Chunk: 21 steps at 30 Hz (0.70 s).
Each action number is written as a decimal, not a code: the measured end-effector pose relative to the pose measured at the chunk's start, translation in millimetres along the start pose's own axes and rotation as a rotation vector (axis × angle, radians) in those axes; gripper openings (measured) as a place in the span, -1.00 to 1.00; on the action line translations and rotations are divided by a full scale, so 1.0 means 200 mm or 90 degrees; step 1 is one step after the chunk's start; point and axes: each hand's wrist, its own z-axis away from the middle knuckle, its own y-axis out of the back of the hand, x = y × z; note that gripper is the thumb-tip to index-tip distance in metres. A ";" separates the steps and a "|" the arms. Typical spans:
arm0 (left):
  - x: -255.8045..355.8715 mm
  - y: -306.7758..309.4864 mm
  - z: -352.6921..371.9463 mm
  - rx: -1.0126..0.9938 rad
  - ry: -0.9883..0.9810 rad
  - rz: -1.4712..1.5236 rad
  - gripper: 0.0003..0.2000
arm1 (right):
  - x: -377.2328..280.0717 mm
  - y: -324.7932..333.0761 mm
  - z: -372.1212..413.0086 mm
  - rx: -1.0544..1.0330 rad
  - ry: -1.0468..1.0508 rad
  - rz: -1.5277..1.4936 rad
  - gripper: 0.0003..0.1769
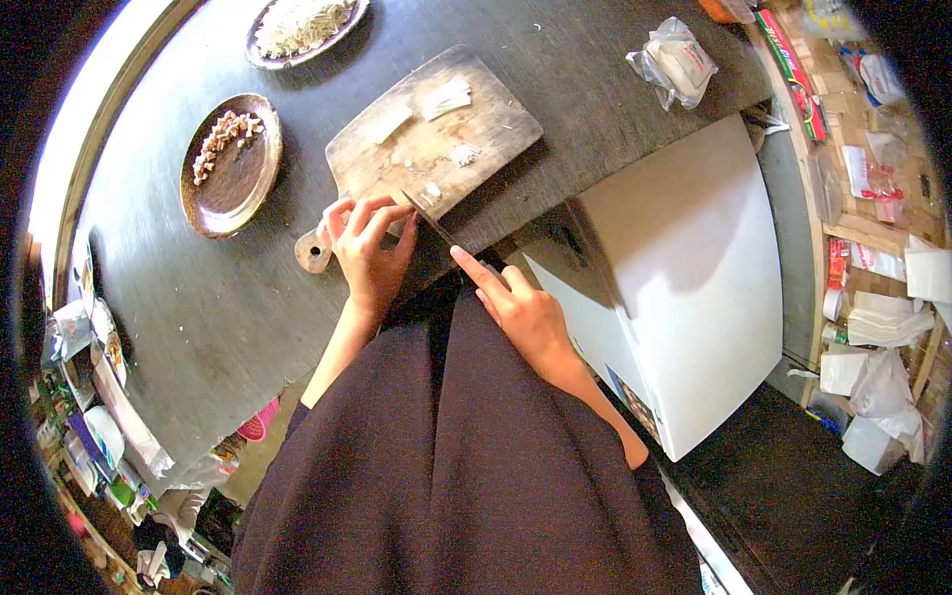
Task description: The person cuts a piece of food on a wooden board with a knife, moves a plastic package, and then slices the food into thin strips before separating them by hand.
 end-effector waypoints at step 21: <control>0.01 0.00 0.00 0.004 0.002 0.012 -0.84 | 0.02 0.05 0.00 0.007 -0.011 0.004 -0.22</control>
